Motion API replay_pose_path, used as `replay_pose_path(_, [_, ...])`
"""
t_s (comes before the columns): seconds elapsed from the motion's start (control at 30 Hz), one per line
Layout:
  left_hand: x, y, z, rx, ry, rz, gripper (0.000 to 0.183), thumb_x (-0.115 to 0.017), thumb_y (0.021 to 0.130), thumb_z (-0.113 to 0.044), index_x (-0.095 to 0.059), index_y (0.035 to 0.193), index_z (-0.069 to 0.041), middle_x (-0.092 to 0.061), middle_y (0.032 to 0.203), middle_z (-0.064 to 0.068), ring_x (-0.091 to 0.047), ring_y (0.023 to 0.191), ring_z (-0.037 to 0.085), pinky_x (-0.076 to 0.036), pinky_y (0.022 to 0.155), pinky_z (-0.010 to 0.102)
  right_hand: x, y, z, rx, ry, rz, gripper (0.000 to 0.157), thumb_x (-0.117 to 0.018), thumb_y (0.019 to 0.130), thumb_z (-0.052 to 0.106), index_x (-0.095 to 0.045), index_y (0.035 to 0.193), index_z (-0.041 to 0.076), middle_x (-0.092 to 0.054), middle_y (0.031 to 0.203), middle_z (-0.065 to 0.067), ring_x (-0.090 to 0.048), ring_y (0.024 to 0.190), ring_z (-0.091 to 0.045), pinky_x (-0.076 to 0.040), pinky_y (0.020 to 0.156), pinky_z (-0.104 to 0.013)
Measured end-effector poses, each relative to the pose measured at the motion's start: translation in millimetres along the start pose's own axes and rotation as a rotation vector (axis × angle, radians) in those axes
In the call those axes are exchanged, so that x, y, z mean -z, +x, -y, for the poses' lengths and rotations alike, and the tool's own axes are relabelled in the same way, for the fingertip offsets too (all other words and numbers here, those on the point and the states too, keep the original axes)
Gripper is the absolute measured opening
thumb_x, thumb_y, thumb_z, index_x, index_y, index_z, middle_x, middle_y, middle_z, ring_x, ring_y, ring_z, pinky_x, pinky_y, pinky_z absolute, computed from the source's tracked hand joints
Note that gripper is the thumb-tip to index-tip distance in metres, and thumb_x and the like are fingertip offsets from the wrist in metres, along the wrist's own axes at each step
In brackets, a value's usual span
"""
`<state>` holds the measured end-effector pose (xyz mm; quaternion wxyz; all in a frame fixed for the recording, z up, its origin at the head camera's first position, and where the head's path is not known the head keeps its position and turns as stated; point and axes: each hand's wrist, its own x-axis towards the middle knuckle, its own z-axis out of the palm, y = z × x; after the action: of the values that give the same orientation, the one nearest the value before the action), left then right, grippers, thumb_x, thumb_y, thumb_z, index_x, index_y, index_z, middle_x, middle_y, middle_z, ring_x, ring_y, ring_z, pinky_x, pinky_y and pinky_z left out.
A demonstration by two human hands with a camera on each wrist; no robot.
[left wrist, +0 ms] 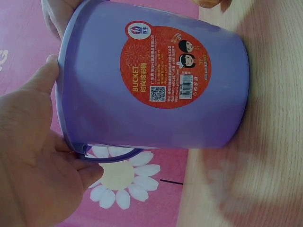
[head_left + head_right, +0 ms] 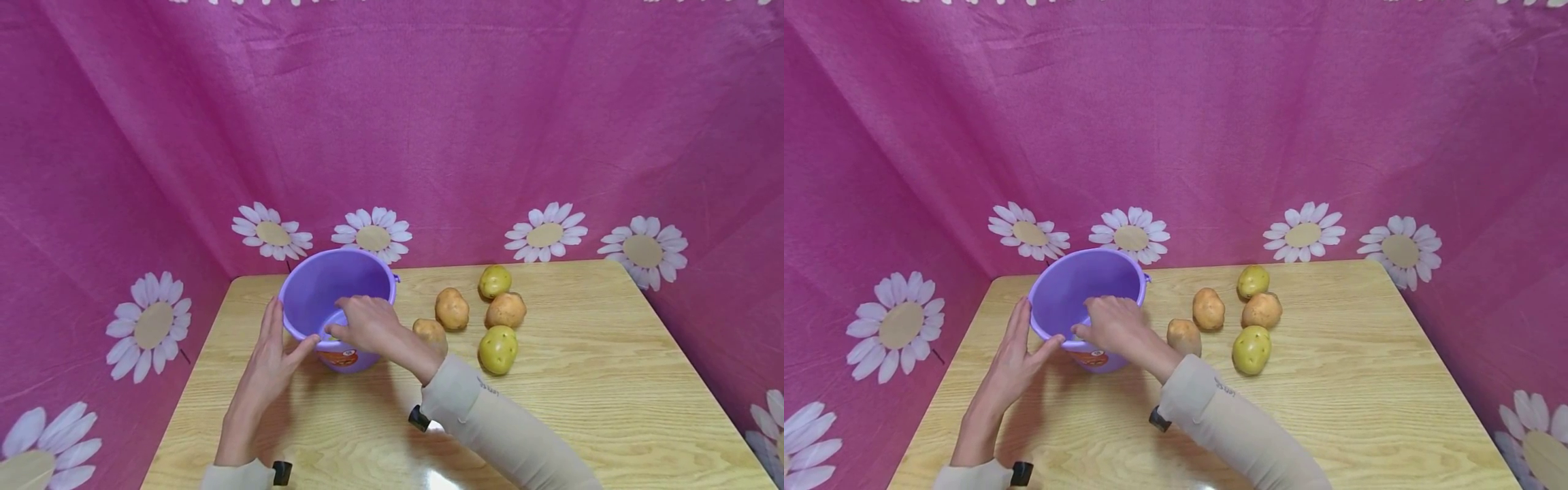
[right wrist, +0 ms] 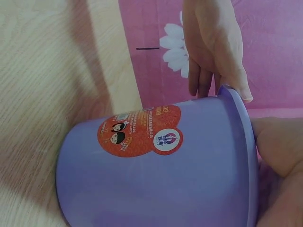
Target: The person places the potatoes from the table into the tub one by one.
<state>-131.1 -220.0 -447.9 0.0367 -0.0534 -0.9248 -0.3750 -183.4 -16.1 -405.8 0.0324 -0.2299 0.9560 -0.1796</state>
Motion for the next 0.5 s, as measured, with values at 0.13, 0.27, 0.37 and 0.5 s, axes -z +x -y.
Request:
replay_pose_path(0.13, [0.1,0.4,-0.7,-0.006,0.005,0.0,0.099,-0.067,0.101,-0.042,-0.003,0.165,-0.002,-0.004,0.171,0.018,-0.02,0.152,0.045,-0.025,0.117,0.064,0.1,-2,-2,0.028,0.01,-0.015,0.051,-0.071,0.096,0.046,-0.071,0.133,0.011,-0.075,0.112,-0.005,-0.072,0.097,-0.023,-0.055,0.075,-0.038])
replay_pose_path(0.27, [1.1,0.0,-1.5,0.007,0.01,0.011,0.1,-0.066,0.101,-0.046,-0.003,0.165,-0.002,-0.003,0.171,0.018,-0.019,0.153,0.044,-0.025,0.118,0.064,1.2,-4,-6,0.091,0.063,-0.048,0.048,-0.072,0.096,0.041,-0.071,0.131,0.009,-0.075,0.108,-0.006,-0.072,0.095,-0.023,-0.055,0.079,-0.038])
replay_pose_path(0.37, [2.1,0.1,-1.9,0.015,0.016,0.017,0.101,-0.065,0.101,-0.048,-0.003,0.165,-0.002,-0.003,0.171,0.018,-0.018,0.153,0.045,-0.025,0.118,0.064,2.5,-6,-9,0.157,0.143,-0.099,0.043,-0.072,0.097,0.034,-0.072,0.128,0.004,-0.075,0.111,-0.009,-0.071,0.1,-0.025,-0.055,0.088,-0.039])
replay_pose_path(0.5, [2.8,0.1,-1.8,0.019,0.018,0.018,0.102,-0.064,0.1,-0.052,-0.003,0.165,-0.002,-0.002,0.171,0.019,-0.018,0.153,0.045,-0.025,0.117,0.065,3.6,-9,-15,0.222,0.253,-0.184,0.038,-0.073,0.097,0.024,-0.071,0.126,-0.001,-0.073,0.117,-0.013,-0.067,0.111,-0.028,-0.052,0.098,-0.039])
